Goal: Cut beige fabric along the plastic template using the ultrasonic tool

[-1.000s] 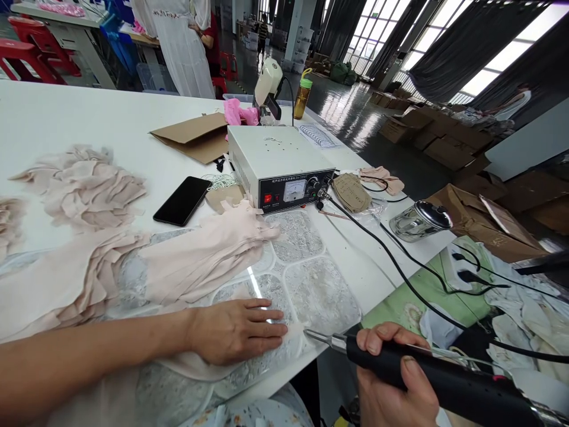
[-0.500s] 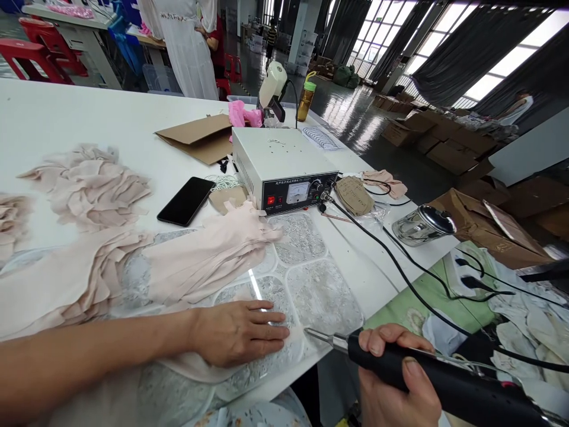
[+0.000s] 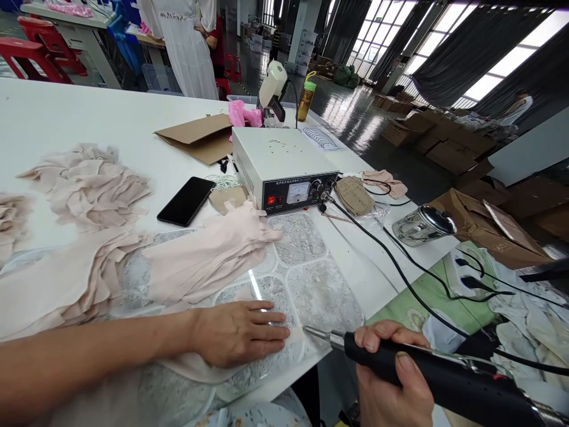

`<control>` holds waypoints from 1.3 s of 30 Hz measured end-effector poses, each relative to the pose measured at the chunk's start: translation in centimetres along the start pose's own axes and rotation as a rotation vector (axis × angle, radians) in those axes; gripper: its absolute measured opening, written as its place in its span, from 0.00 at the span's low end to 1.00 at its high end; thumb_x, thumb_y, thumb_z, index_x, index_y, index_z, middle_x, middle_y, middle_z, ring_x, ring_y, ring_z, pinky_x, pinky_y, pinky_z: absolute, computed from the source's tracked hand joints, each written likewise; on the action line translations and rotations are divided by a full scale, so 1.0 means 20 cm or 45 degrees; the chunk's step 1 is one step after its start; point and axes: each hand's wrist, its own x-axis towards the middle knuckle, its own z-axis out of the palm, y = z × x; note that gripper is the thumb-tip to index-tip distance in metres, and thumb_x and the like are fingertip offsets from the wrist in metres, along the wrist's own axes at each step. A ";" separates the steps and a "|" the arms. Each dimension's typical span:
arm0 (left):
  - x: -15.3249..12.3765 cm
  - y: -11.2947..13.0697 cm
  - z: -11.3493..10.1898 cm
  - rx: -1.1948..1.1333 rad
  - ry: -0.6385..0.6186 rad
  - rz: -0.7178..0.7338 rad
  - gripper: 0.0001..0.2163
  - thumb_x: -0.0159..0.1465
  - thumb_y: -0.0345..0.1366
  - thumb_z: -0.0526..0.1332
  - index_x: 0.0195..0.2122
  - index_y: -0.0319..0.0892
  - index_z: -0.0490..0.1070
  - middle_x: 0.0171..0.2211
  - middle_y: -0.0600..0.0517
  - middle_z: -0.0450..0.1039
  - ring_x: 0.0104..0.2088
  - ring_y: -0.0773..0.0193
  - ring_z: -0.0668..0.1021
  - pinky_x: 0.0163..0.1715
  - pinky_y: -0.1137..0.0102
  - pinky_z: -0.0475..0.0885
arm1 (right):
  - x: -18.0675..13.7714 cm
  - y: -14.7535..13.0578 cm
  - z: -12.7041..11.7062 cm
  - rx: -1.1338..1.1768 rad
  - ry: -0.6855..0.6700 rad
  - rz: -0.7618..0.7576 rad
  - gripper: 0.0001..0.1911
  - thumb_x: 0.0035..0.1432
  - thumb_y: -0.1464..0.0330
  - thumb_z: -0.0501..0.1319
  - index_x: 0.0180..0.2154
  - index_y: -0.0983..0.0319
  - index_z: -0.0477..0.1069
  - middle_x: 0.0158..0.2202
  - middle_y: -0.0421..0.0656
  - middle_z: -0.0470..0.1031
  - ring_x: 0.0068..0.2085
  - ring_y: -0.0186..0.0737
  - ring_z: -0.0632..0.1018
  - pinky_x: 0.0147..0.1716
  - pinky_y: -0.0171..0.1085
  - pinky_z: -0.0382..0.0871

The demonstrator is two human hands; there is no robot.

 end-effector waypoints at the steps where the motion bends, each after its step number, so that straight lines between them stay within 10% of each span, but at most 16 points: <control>1: 0.00 0.00 0.00 0.007 -0.001 0.002 0.18 0.72 0.30 0.46 0.55 0.35 0.71 0.56 0.41 0.73 0.60 0.53 0.71 0.62 0.59 0.63 | -0.01 0.00 0.01 0.008 0.003 0.000 0.04 0.51 0.66 0.60 0.31 0.60 0.68 0.27 0.38 0.68 0.23 0.32 0.69 0.22 0.35 0.66; 39: 0.00 0.00 0.01 0.008 -0.028 0.012 0.17 0.73 0.30 0.47 0.54 0.33 0.71 0.57 0.43 0.73 0.59 0.51 0.72 0.63 0.58 0.62 | -0.10 -0.04 0.05 0.024 -0.174 0.060 0.04 0.57 0.66 0.61 0.31 0.60 0.68 0.28 0.37 0.68 0.23 0.31 0.71 0.23 0.35 0.70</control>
